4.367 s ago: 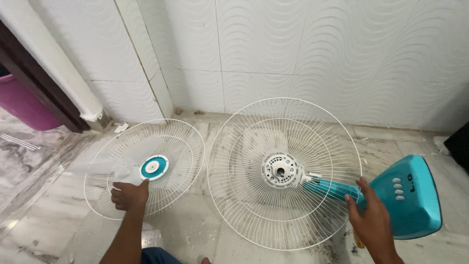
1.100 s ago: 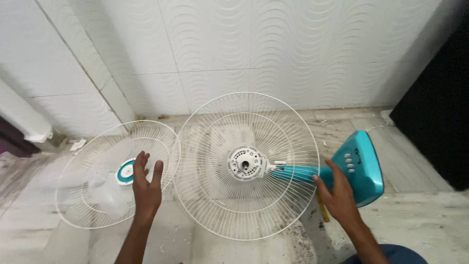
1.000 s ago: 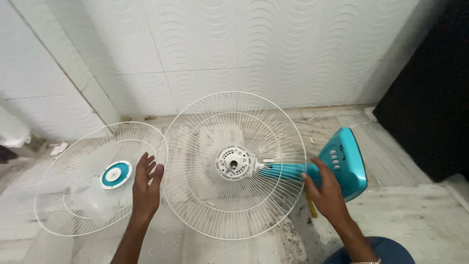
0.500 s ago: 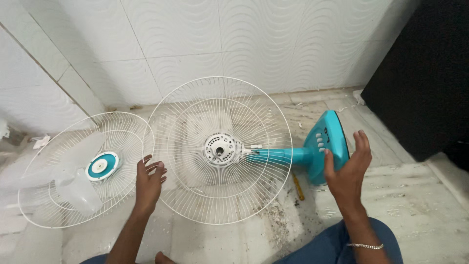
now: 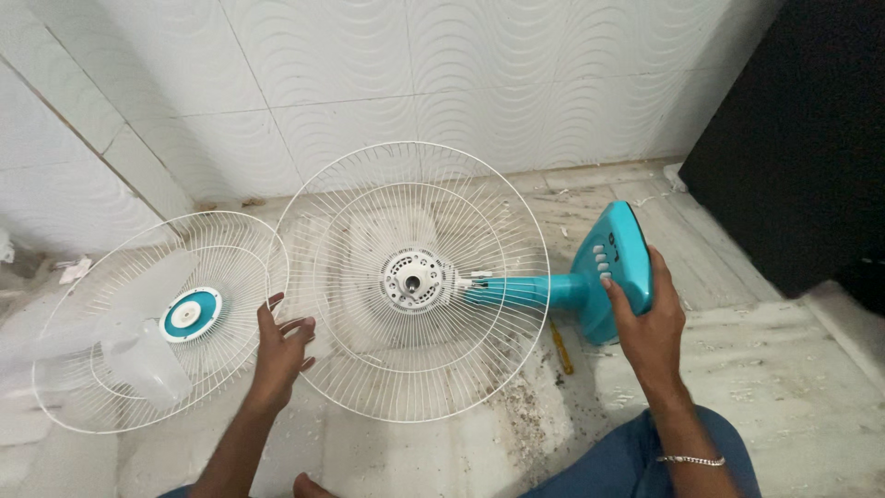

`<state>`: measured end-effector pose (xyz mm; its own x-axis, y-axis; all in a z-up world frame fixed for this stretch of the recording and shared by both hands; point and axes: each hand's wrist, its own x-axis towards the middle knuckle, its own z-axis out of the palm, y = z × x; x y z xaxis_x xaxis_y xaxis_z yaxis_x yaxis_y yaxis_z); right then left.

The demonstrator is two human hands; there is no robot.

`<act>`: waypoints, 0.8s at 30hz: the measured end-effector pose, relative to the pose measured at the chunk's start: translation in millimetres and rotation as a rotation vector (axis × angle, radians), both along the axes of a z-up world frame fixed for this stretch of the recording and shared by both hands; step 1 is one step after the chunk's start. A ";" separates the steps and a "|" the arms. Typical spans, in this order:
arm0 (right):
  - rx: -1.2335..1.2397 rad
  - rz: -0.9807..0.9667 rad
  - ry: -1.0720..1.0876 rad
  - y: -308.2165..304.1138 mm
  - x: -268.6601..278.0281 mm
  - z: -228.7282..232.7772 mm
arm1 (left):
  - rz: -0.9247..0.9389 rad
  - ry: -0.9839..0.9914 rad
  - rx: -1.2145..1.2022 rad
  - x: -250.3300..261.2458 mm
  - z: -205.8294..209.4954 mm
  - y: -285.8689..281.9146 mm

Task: The person disassembles a table fan by removing the front grill, fan blades, and rear grill. They then detach the motor housing from the base and set the components aside on the floor.

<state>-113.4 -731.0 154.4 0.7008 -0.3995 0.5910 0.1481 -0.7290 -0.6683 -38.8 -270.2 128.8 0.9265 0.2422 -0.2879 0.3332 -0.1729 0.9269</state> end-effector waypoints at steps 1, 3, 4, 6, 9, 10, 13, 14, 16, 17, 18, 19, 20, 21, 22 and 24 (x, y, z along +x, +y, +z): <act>0.026 -0.005 0.009 0.5 1.3 1.2 | 0.003 0.035 -0.023 -1.6 2.0 -0.4; 0.051 -0.020 0.023 1.6 1.2 0.7 | -0.023 -0.004 -0.074 -2.1 2.5 -0.6; 0.049 -0.029 0.020 1.3 2.8 1.2 | -0.038 -0.025 -0.099 -0.4 2.2 -0.3; 0.073 -0.043 0.044 0.3 6.6 0.5 | -0.042 -0.044 -0.129 3.1 -0.9 -0.3; 0.105 -0.050 0.050 -6.7 12.1 -2.2 | -0.046 -0.056 -0.165 6.9 -6.2 -1.2; 0.083 -0.046 0.006 -8.9 14.6 -3.5 | -0.047 -0.058 -0.175 8.1 -7.2 -3.2; 0.068 -0.062 -0.066 -13.7 21.6 -8.2 | -0.076 -0.048 -0.199 13.3 -5.5 -8.1; 0.070 -0.069 -0.077 -15.6 22.8 -10.1 | -0.082 -0.052 -0.192 14.0 -4.6 -9.4; 0.088 -0.046 -0.094 -18.5 24.1 -14.3 | -0.094 -0.059 -0.180 15.2 -2.8 -11.5; 0.097 -0.034 -0.101 -19.6 24.4 -16.5 | -0.078 -0.049 -0.180 15.4 -1.9 -12.2; 0.111 -0.029 -0.106 -21.1 25.1 -18.2 | -0.062 -0.042 -0.180 16.4 -0.6 -13.2; 0.125 -0.025 -0.111 -22.2 25.8 -19.8 | -0.046 -0.034 -0.179 16.9 0.6 -14.2; 0.141 -0.019 -0.117 -21.9 27.3 -21.6 | -0.041 -0.033 -0.181 17.2 1.9 -13.9; 0.139 -0.008 -0.127 -21.3 28.6 -23.5 | -0.037 -0.032 -0.183 17.6 2.8 -13.8; 0.135 0.002 -0.139 -22.4 31.0 -24.4 | -0.035 -0.034 -0.187 19.7 3.3 -15.3; 0.138 0.017 -0.152 -25.1 36.5 -26.4 | -0.036 -0.054 -0.215 20.6 2.4 -15.0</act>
